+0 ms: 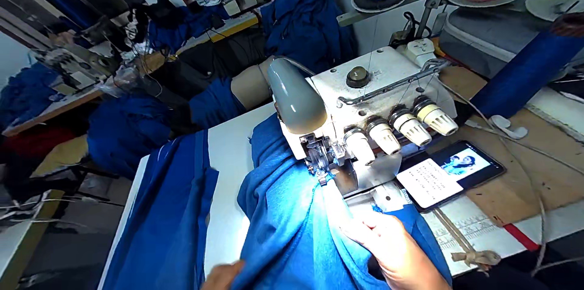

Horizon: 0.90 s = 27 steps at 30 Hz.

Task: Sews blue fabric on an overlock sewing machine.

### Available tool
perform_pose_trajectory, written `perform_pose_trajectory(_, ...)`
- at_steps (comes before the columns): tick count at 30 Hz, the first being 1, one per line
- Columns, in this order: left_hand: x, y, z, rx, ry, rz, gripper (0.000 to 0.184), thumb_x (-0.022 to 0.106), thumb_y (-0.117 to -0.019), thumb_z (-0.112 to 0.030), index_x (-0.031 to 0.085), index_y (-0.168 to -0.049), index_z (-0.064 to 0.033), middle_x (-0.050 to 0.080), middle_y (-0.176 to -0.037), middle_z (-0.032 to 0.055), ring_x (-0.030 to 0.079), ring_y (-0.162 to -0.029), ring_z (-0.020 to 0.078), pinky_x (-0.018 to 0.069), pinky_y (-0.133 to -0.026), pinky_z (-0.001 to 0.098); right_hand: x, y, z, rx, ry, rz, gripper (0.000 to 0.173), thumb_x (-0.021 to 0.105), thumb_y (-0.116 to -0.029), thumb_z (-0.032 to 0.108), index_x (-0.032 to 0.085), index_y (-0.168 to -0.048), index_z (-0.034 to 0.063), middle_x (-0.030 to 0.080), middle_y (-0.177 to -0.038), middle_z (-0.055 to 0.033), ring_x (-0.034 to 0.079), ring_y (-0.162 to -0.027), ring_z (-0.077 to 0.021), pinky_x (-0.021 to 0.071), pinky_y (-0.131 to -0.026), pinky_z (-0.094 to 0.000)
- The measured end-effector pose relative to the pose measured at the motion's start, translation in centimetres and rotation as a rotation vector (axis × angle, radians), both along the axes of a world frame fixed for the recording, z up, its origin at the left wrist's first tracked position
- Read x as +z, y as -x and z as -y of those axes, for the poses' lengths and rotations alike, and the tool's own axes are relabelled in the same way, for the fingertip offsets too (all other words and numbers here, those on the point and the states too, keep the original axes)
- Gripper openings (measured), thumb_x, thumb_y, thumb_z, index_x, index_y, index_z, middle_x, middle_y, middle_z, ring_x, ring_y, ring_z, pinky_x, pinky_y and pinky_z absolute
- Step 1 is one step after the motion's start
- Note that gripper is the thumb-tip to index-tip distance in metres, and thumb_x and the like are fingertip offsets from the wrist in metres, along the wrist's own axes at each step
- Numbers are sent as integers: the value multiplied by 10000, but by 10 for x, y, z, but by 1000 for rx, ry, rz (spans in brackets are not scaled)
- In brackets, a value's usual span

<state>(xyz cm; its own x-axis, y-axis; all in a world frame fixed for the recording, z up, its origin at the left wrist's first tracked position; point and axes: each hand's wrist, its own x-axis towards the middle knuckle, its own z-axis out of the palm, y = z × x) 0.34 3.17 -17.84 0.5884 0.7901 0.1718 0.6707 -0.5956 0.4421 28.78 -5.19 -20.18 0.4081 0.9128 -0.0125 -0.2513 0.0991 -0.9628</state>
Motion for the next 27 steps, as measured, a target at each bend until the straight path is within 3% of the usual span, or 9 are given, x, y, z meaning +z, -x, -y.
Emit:
perform_pose_trajectory(7, 64, -8, -145, -121, -504, -147, 294, 547, -858, 66, 707, -1104, 44, 666, -1035, 293, 670, -915, 520, 528, -710, 695, -1, 15, 1, -41, 45, -47, 263, 639, -968, 137, 630, -706, 143, 547, -646, 93, 516, -596, 21, 428, -560, -158)
perform_pose_trajectory(9, 89, -31, -165, -93, -583, -153, 316, 520, -884, 90, 699, -1136, 26, 624, -1145, 338, 595, -1039, 598, 437, -802, 777, -6, 19, 3, -40, 4, -119, 266, 634, -970, 126, 618, -705, 142, 548, -656, 85, 520, -610, 9, 436, -574, -168)
perform_pose_trajectory(12, 105, -73, -145, 21, -548, -38, 456, 506, -933, -12, 560, -1386, 0, 383, -1473, 386, 333, -1333, 661, 264, -996, 825, -8, 19, 4, -56, -36, -158, 258, 635, -970, 134, 620, -712, 143, 554, -674, 78, 526, -625, 2, 442, -588, -172)
perform_pose_trajectory(16, 40, -86, -66, 155, -224, 136, 623, 588, -1004, -417, 542, -1347, 101, 454, -1394, 415, 445, -1278, 623, 397, -964, 766, -6, 13, 13, -43, -13, -145, 228, 599, -1001, 133, 658, -781, 139, 588, -711, 85, 545, -648, 15, 462, -607, -162)
perform_pose_trajectory(19, -20, -87, -11, 337, 82, 95, 485, 545, -1002, -252, 573, -1284, 143, 517, -1313, 422, 485, -1216, 642, 373, -911, 798, -5, 9, 18, 19, 0, -127, 229, 549, -1016, 118, 654, -818, 163, 565, -697, 120, 520, -610, 41, 447, -570, -148)
perform_pose_trajectory(20, -34, -84, 1, 303, 98, 110, 401, 572, -954, -144, 599, -1217, 156, 556, -1242, 397, 536, -1156, 592, 406, -884, 752, -7, 9, 18, 31, -14, -118, 231, 552, -1012, 116, 644, -805, 162, 549, -686, 121, 500, -599, 43, 428, -559, -146)
perform_pose_trajectory(22, -45, -73, 6, 200, 108, 192, 260, 581, -888, -44, 661, -1086, 103, 689, -1020, 193, 689, -956, 241, 573, -842, 429, -8, 9, 19, 33, -31, -115, 241, 560, -999, 102, 626, -777, 167, 532, -669, 125, 484, -589, 45, 414, -553, -143)
perform_pose_trajectory(24, -39, -65, -5, 148, 172, 355, 150, 506, -980, -17, 600, -1019, 93, 648, -900, 83, 632, -820, 39, 545, -773, 223, -8, 9, 18, 26, -31, -120, 245, 561, -988, 88, 622, -767, 173, 530, -662, 130, 478, -579, 54, 408, -546, -135)
perform_pose_trajectory(27, -31, -60, -21, 197, 129, 491, 169, 470, -1039, -74, 544, -999, 72, 579, -882, -11, 558, -790, -82, 490, -743, 107, -11, 12, 14, -5, -13, -128, 238, 570, -983, 118, 628, -761, 179, 528, -660, 126, 475, -572, 48, 397, -532, -136)
